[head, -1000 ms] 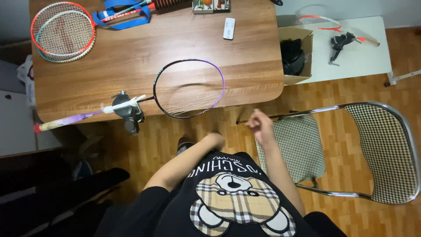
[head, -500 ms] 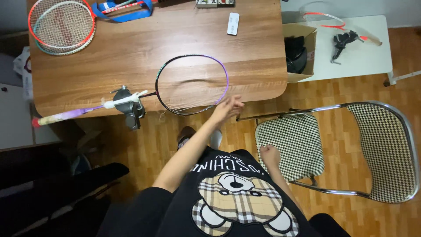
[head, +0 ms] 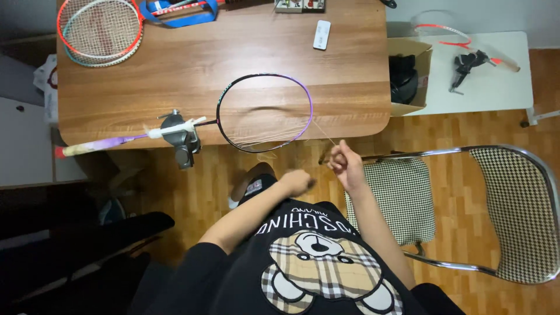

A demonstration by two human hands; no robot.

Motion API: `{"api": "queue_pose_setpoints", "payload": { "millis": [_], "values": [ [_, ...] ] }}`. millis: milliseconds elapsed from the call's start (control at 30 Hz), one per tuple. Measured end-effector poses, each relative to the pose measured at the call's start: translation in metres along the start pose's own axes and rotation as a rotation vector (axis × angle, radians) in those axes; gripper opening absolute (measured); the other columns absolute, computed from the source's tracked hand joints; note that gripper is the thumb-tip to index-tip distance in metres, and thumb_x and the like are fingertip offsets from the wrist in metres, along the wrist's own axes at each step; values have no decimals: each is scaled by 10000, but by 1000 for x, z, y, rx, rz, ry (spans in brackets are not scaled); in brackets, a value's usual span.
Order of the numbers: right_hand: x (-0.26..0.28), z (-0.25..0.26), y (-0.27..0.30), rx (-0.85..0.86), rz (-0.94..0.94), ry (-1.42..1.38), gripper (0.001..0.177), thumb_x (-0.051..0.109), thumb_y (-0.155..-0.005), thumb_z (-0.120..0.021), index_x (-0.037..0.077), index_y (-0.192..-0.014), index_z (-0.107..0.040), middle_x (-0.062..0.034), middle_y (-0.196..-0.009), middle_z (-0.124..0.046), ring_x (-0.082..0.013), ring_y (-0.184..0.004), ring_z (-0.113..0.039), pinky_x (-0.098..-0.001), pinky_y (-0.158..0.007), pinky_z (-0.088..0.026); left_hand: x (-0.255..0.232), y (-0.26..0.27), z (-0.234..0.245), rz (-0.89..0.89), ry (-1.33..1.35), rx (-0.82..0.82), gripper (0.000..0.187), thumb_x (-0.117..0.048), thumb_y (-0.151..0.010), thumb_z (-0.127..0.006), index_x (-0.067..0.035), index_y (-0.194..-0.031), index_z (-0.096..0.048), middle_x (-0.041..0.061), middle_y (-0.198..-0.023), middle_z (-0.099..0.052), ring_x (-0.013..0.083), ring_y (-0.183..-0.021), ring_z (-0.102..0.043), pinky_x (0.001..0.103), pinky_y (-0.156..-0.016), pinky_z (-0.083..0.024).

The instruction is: The person manually strings a badminton racket using a clamp tool.

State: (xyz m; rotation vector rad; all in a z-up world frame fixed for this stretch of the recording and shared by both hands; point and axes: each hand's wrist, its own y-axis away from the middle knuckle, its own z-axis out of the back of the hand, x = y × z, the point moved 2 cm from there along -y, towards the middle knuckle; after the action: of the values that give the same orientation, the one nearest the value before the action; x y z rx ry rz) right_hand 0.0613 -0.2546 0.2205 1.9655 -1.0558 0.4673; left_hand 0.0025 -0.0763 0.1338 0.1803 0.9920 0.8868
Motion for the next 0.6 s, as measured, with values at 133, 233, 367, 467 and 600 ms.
{"api": "queue_pose_setpoints", "payload": {
  "millis": [133,233,367,467,600],
  "values": [
    [-22,60,11,-267,24,-196,472,282,-1054,-634,179,-667,-386,55,-557,-310,-95,-456,-274,-284,-475,-282,13,3,30,193,60,-190,186,-216,-854,-614,-161,-970,-748,114,-974,-744,343,-975,-709,492,-817,-545],
    [-56,136,36,-483,45,-337,461,261,-1018,-656,199,-664,-367,49,-549,-250,-100,-428,-233,-285,-441,-240,17,-27,33,25,459,-492,288,-311,-1000,-520,-123,-1138,-690,130,-1081,-735,351,-1058,-683,458,-911,-525],
    [-69,151,71,-885,-40,110,422,222,-1002,-627,140,-636,-433,16,-543,-363,-113,-436,-335,-304,-416,-282,28,-80,37,-298,1365,-734,440,-364,-1227,-521,75,-1257,-514,176,-1089,-583,309,-1037,-546,403,-868,-435],
    [-102,157,55,-801,-55,438,423,253,-1029,-616,86,-653,-518,-20,-571,-448,-130,-469,-408,-320,-432,-327,11,-76,62,-274,1836,-572,406,-357,-1238,-477,27,-1119,-534,63,-799,-480,223,-744,-409,361,-666,-335],
    [-122,159,0,-480,60,786,527,431,-1083,-480,17,-977,-788,-62,-871,-785,-160,-771,-719,-291,-748,-548,-15,-32,97,-303,636,-769,131,-69,-786,-539,-54,-878,-632,112,-829,-675,240,-816,-641,371,-776,-530]
  ]
}}
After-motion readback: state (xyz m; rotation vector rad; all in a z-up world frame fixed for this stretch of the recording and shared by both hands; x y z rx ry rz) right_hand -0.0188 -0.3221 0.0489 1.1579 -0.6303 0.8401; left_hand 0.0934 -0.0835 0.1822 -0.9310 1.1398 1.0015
